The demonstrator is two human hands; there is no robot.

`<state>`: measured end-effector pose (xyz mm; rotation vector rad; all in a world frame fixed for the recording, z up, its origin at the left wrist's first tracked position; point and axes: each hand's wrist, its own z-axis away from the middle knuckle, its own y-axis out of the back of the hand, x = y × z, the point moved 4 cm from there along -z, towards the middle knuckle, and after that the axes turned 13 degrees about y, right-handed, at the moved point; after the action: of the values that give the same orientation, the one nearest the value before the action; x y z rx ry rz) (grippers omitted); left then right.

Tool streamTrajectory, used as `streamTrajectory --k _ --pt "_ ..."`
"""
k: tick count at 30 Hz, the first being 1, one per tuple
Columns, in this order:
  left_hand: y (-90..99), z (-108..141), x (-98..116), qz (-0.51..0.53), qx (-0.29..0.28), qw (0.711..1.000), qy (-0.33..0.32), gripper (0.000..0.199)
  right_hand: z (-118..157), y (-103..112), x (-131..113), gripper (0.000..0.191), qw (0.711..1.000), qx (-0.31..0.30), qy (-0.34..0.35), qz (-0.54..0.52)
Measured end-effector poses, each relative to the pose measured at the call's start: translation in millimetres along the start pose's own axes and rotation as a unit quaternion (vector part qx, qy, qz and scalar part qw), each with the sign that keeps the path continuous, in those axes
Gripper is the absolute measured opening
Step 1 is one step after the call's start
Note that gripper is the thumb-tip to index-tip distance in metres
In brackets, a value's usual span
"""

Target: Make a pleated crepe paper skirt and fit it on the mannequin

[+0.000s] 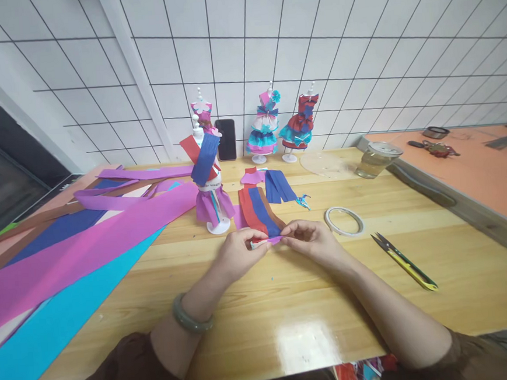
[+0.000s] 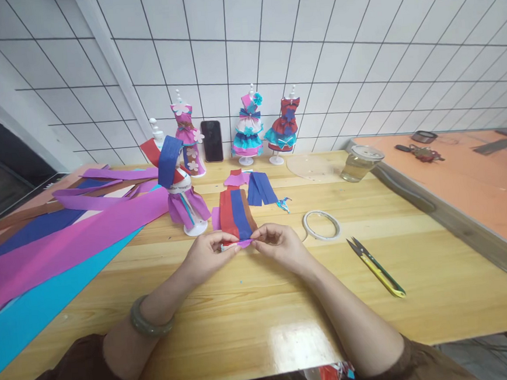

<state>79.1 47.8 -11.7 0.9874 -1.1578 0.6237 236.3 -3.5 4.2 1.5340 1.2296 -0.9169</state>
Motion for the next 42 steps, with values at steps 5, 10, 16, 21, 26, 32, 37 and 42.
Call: streamTrajectory --k 5,10,16,21,26,32,37,42 --pt "2.2 1.4 3.4 -0.054 0.015 0.998 -0.031 0.019 0.4 1.6 5.5 0.017 1.0 -0.017 -0.005 -0.013" --pt "3.2 1.4 3.2 -0.074 0.013 0.996 -0.046 0.017 0.3 0.0 6.3 0.026 0.997 -0.045 -0.024 -0.062" --pt "2.9 2.2 5.1 -0.095 0.016 0.993 -0.064 0.016 0.3 -6.7 3.7 0.064 0.985 -0.09 -0.037 -0.142" --pt "0.9 4.5 7.9 -0.108 0.015 0.992 -0.069 0.017 -0.9 -5.4 7.9 0.057 0.989 -0.046 -0.026 -0.135" --pt "-0.4 4.0 6.2 -0.081 0.001 0.996 -0.049 0.021 0.9 -2.5 10.4 0.057 0.992 -0.031 -0.049 -0.109" --pt "-0.4 0.4 1.1 -0.017 -0.017 1.0 -0.006 0.028 1.2 -0.2 5.4 0.059 0.994 -0.019 -0.067 -0.082" --pt "1.7 0.1 1.9 0.02 -0.034 0.999 0.022 0.03 0.9 2.5 6.5 0.057 0.995 -0.014 -0.053 -0.08" --pt "2.8 -0.4 2.8 0.046 -0.057 0.997 0.035 0.029 0.9 3.5 5.2 0.057 0.995 -0.016 -0.041 -0.091"
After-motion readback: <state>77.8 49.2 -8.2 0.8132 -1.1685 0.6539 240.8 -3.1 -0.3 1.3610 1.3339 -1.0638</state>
